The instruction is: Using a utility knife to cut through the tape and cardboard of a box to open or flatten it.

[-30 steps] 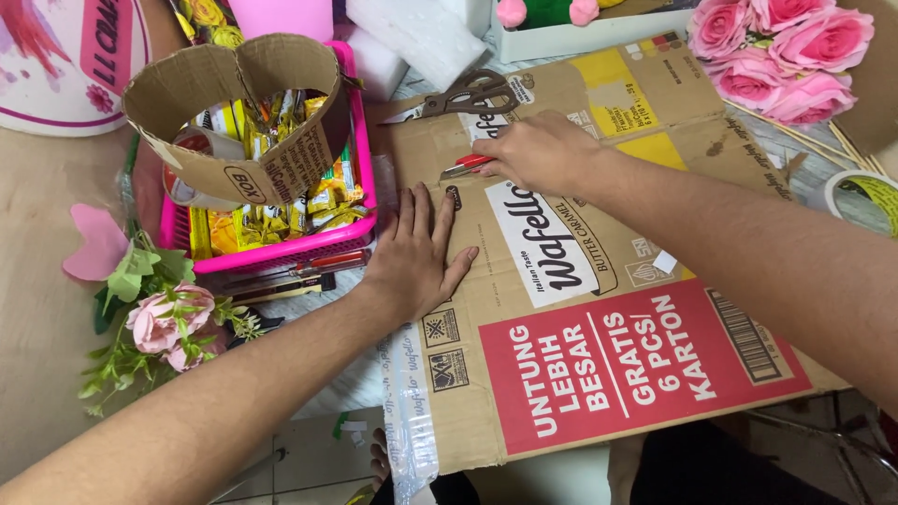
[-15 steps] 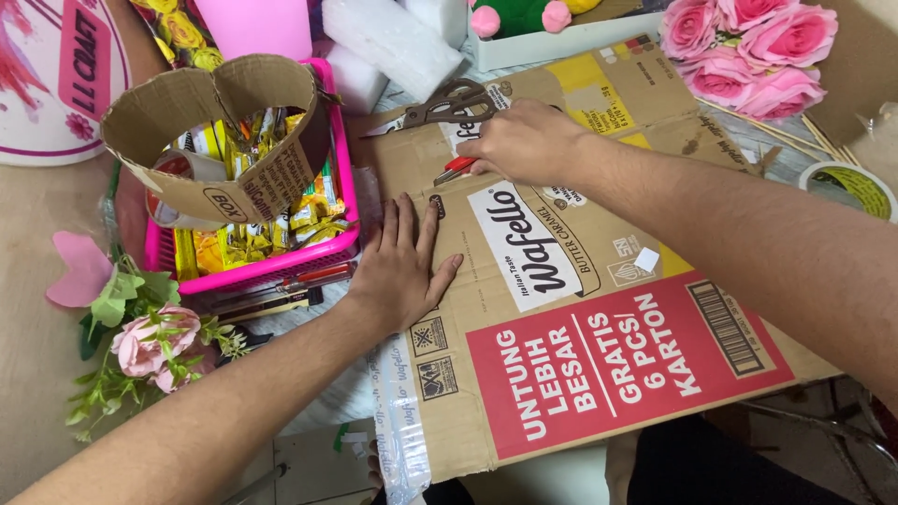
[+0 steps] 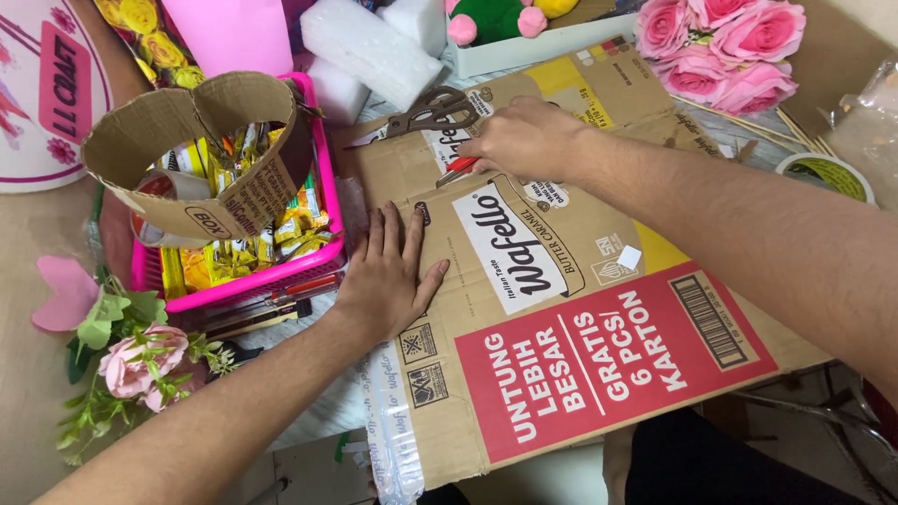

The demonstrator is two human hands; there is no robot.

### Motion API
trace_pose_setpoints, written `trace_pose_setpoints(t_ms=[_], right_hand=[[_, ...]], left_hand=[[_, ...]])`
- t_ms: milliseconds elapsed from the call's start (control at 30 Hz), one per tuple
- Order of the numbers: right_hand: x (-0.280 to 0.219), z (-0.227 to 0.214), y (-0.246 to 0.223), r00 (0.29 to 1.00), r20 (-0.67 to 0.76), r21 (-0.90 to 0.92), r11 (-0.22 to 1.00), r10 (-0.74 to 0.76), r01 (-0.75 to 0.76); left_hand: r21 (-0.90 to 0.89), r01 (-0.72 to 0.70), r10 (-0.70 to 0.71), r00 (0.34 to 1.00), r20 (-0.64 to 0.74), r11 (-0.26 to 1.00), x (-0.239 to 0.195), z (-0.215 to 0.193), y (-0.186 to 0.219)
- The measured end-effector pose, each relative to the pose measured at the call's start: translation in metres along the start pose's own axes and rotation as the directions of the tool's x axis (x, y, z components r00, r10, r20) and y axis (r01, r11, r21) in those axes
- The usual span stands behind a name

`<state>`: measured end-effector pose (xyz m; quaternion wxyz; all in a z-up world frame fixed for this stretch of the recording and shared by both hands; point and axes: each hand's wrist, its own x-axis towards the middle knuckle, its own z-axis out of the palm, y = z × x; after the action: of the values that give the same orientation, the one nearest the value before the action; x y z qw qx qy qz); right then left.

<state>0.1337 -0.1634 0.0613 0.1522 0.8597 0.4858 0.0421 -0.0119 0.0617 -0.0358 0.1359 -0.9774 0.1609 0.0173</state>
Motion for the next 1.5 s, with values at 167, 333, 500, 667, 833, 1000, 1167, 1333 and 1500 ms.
trace_pose_setpoints(t_ms=[167,333,500,667,833,1000,1167,1333,1500], right_hand=[[-0.007,-0.002,0.003,0.999,0.039,-0.045,0.999,0.032,-0.031],[-0.016,-0.006,0.008,0.993,0.089,-0.046,0.997,0.071,-0.068],[-0.021,-0.002,0.01,0.993,0.087,-0.04,0.996,0.084,-0.081],[-0.019,0.02,0.032,0.994,0.086,0.019,0.997,0.074,-0.076],[-0.035,0.032,0.053,0.984,0.132,0.083,0.988,0.115,-0.127],[-0.055,0.039,0.067,0.955,0.231,-0.046,0.983,0.186,-0.18],[-0.074,0.034,0.072,0.937,0.264,-0.043,0.973,0.229,-0.226],[-0.089,0.043,0.087,0.933,0.241,-0.01,0.962,0.268,-0.274],[-0.104,0.066,0.109,0.954,0.184,-0.103,0.97,0.237,-0.221]], left_hand=[[-0.006,0.0,0.0,1.0,0.014,1.0,0.0,-0.001,-0.001],[-0.003,0.002,-0.002,1.0,-0.004,1.0,0.001,-0.001,0.001],[-0.034,0.004,-0.002,0.998,0.06,0.999,-0.001,-0.008,-0.001],[-0.013,-0.005,0.004,1.0,-0.03,1.0,0.001,0.003,-0.003],[0.017,-0.005,0.007,0.985,-0.171,1.0,0.001,0.012,-0.003],[0.011,-0.014,0.016,0.976,-0.218,1.0,0.0,0.013,-0.003],[-0.016,-0.024,0.02,0.976,-0.217,1.0,-0.001,0.011,-0.003],[-0.003,-0.028,0.026,0.962,-0.273,1.0,-0.001,0.01,-0.003],[0.013,-0.038,0.04,0.961,-0.274,0.999,-0.002,0.01,-0.003]])
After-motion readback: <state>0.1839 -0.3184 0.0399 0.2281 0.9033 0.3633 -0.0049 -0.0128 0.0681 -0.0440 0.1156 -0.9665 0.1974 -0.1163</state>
